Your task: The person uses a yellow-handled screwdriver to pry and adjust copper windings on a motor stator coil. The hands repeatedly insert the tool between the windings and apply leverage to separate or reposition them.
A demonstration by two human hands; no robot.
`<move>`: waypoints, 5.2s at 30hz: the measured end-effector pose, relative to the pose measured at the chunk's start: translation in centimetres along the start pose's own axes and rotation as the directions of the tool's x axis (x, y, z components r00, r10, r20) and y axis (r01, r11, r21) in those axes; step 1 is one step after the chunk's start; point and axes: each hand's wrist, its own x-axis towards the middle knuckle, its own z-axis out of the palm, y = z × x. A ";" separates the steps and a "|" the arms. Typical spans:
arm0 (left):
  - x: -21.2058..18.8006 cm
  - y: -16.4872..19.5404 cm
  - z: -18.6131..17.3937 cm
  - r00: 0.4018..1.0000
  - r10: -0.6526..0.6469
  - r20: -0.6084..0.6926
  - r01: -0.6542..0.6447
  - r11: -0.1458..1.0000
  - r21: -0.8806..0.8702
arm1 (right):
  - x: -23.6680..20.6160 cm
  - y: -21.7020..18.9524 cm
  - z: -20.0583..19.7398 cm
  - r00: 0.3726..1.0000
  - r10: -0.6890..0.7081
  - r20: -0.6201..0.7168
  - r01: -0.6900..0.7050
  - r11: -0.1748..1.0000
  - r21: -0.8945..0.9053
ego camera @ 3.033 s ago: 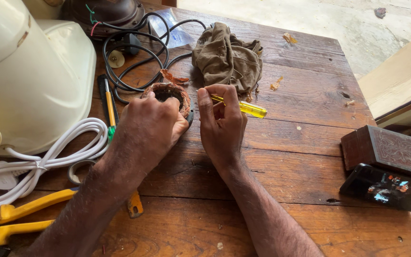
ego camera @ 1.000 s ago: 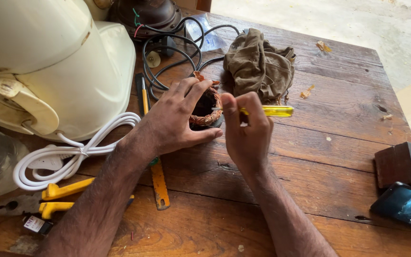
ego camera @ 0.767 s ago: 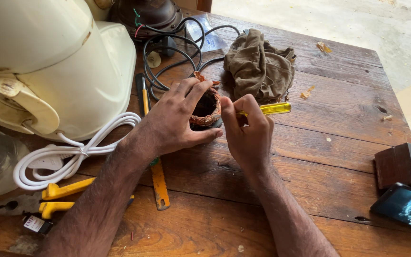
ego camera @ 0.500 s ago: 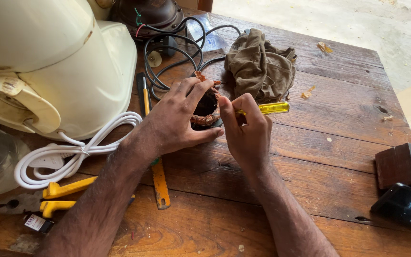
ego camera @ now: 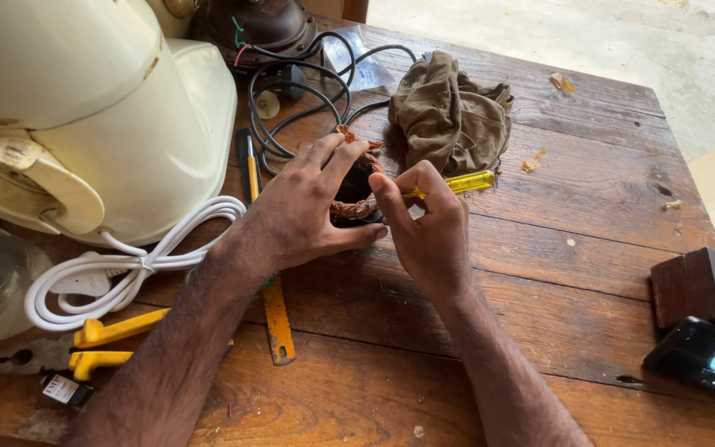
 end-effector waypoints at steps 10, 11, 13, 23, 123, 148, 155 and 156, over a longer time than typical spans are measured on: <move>0.0 0.2 -0.1 1.000 -0.015 0.000 0.015 1.000 0.007 | 0.4 0.5 -0.4 0.997 -0.037 0.064 0.035 0.998 0.044; 0.0 0.2 -0.1 1.000 -0.021 0.001 0.021 1.000 0.016 | 0.6 0.6 -0.4 0.996 -0.046 0.072 0.043 0.998 0.038; 0.2 0.2 0.0 1.000 -0.030 -0.004 0.030 0.999 0.030 | 0.8 0.9 -0.5 0.993 -0.052 0.107 0.050 0.999 0.022; 0.2 0.1 0.4 0.997 -0.072 0.038 0.071 0.997 0.017 | 1.0 1.0 -0.3 0.987 -0.004 0.159 0.000 1.000 0.024; -0.4 4.5 0.4 0.954 -0.206 -0.220 0.192 0.978 -0.082 | -0.6 1.3 -0.3 0.980 0.147 -0.135 -0.123 0.978 0.168; -0.4 4.9 0.3 0.921 -0.028 -0.388 0.066 0.994 0.084 | -0.5 1.5 -0.6 0.979 0.158 -0.129 -0.128 0.969 0.213; -0.3 4.1 -0.3 0.959 -0.081 -0.271 0.081 0.997 -0.011 | -0.6 1.4 -0.6 0.976 0.170 -0.133 -0.144 0.972 0.185; -0.2 4.0 -0.3 0.964 -0.069 -0.255 0.066 0.998 -0.019 | -0.6 1.4 -0.6 0.976 0.174 -0.132 -0.147 0.970 0.191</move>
